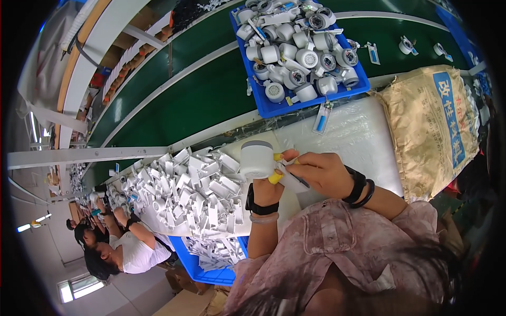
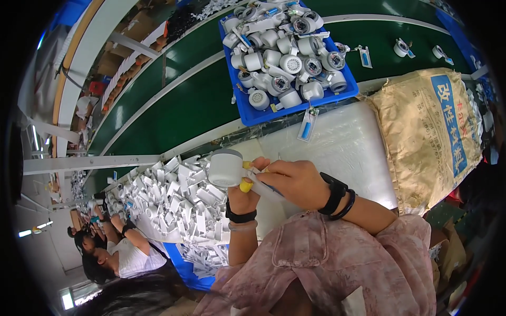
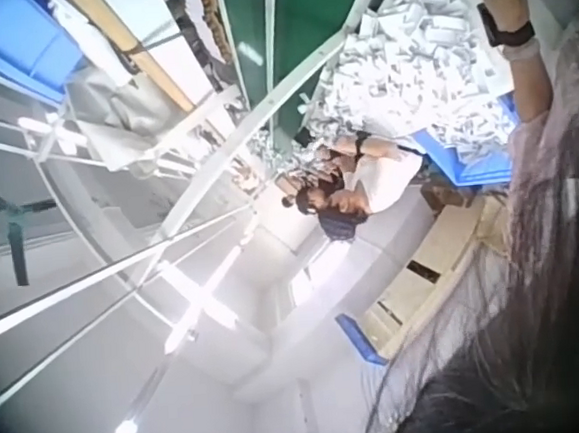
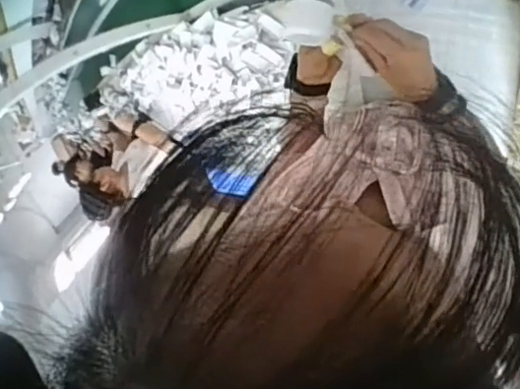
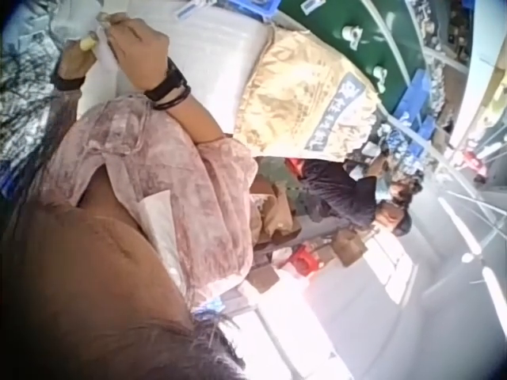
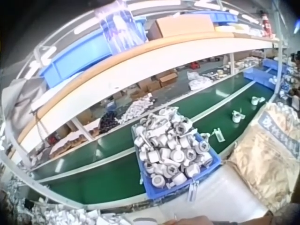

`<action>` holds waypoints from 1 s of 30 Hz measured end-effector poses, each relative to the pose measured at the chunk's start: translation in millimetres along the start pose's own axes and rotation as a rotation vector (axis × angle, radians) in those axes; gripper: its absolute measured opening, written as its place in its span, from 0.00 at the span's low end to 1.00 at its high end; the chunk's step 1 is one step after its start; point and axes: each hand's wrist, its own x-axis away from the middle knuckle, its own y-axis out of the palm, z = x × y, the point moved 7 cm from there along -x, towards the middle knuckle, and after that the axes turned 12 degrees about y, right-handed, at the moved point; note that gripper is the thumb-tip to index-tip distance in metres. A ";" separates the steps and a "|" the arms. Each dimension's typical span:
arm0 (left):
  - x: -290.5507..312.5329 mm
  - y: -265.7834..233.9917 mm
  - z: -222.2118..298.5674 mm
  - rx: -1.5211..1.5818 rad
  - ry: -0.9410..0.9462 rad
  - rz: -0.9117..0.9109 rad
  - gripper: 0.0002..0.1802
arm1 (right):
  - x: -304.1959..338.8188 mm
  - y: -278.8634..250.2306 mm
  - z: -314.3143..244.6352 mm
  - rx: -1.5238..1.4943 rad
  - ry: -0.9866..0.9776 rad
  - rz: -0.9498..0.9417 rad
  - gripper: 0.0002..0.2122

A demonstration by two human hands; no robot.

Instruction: The person assembles a handheld fan by picking up a motor housing, inserting a battery, and snapping the plastic casing pieces together before placing the unit on the workbench.

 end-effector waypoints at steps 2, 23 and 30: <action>-0.6 -0.5 3.9 0.018 0.026 0.019 0.19 | 1.5 1.0 -3.1 0.053 -0.015 -0.049 0.12; 1.0 1.2 4.6 -0.354 0.077 0.026 0.26 | 1.7 12.7 3.3 -0.302 0.278 -0.132 0.19; 3.7 4.3 0.5 0.050 0.096 0.021 0.23 | 1.3 14.6 15.9 -0.502 0.331 -0.150 0.09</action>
